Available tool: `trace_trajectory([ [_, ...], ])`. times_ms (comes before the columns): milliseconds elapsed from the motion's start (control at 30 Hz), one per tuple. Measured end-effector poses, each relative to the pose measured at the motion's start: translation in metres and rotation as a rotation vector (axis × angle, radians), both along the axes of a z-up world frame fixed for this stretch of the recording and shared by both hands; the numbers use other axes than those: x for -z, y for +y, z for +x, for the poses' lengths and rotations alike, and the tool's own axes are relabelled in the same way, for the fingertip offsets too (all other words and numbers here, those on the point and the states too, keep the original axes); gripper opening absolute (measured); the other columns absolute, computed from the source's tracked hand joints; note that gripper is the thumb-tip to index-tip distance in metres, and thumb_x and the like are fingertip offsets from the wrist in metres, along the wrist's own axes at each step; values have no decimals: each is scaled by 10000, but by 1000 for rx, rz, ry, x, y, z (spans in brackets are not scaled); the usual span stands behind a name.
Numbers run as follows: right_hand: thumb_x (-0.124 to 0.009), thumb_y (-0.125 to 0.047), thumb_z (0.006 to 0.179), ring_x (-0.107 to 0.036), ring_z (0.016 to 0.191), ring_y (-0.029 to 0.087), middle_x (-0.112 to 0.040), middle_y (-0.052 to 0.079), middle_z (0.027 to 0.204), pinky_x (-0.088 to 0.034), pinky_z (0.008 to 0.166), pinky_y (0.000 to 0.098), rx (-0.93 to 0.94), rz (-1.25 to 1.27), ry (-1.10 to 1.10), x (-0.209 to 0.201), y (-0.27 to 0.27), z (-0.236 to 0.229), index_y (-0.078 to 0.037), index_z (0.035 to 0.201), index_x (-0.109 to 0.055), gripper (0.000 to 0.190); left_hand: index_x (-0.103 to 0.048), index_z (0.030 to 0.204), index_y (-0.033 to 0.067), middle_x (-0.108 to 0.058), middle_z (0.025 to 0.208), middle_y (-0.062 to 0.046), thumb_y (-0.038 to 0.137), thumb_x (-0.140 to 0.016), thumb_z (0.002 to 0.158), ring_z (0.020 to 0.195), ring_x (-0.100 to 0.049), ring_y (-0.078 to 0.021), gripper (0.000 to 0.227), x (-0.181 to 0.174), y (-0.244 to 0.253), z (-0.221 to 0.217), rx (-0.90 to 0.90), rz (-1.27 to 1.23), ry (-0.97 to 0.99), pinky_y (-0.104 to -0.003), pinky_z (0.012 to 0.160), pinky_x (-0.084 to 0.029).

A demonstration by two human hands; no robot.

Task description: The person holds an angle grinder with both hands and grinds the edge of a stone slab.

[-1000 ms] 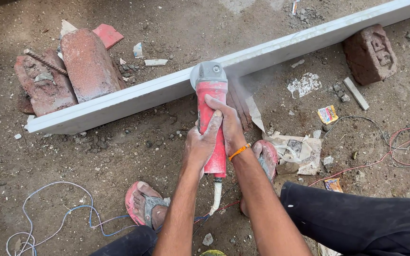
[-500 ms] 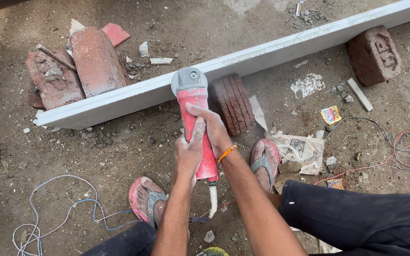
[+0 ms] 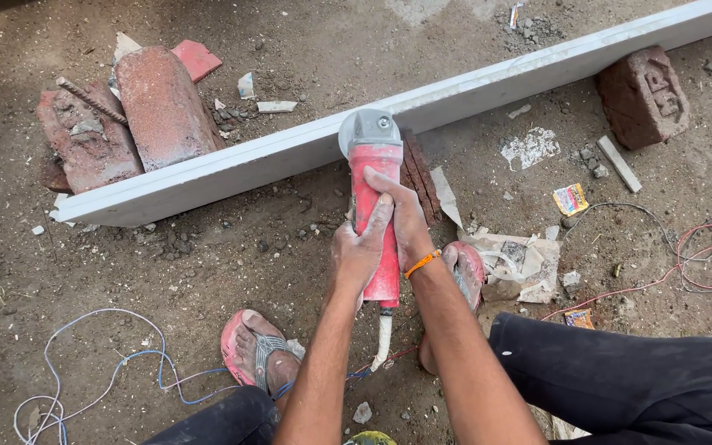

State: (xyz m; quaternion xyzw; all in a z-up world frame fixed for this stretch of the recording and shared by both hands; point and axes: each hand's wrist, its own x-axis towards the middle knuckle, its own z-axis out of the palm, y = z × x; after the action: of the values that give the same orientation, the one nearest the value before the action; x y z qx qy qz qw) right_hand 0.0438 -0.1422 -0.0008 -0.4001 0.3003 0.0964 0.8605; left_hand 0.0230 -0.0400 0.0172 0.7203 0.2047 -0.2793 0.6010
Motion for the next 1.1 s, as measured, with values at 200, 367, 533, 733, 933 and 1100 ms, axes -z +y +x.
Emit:
trace_trajectory([
  [200, -738, -343, 894, -586, 535, 128, -633, 19, 702, -485, 508, 276, -149, -56, 70, 2, 33, 2, -77, 878, -673, 274, -753, 1001, 33, -755, 877, -85, 636, -677, 833, 763, -695, -166, 630, 12, 28, -16, -177, -31, 16, -357, 700, -565],
  [367, -756, -325, 899, -568, 555, 94, -619, -14, 726, -469, 521, 259, -223, -34, 19, 6, 40, -1, -98, 890, -681, 239, -734, 1026, 41, -738, 853, -56, 607, -666, 857, 729, -669, -141, 595, 11, 31, -19, -256, -125, -47, -341, 675, -556],
  [533, -725, -345, 892, -591, 533, 123, -634, 20, 697, -492, 513, 271, -115, -26, 41, -8, 18, 1, -77, 877, -674, 273, -737, 1030, 40, -747, 853, -67, 619, -666, 840, 730, -697, -154, 613, -1, 14, -5, -114, -89, -4, -354, 668, -575],
  [733, -729, -304, 896, -588, 538, 124, -632, 17, 706, -496, 518, 279, -78, 18, 46, 2, 26, -1, -81, 907, -671, 231, -741, 1015, 24, -752, 864, -96, 628, -665, 844, 736, -704, -176, 632, 4, 20, -11, -122, -33, 3, -373, 676, -576],
  [933, -728, -300, 913, -588, 546, 119, -631, 12, 713, -495, 521, 276, -113, 18, 38, -4, 20, 1, -79, 907, -665, 230, -749, 977, 3, -760, 868, -110, 621, -678, 843, 748, -705, -179, 636, 7, 14, -8, -145, -35, -21, -372, 690, -573],
  [1100, -709, -329, 900, -603, 532, 139, -641, 36, 697, -507, 516, 283, -64, 20, 49, 0, 19, 0, -71, 883, -664, 262, -758, 985, 19, -765, 881, -107, 618, -677, 842, 768, -685, -167, 621, 8, 16, -10, -87, -45, -42, -359, 710, -558],
])
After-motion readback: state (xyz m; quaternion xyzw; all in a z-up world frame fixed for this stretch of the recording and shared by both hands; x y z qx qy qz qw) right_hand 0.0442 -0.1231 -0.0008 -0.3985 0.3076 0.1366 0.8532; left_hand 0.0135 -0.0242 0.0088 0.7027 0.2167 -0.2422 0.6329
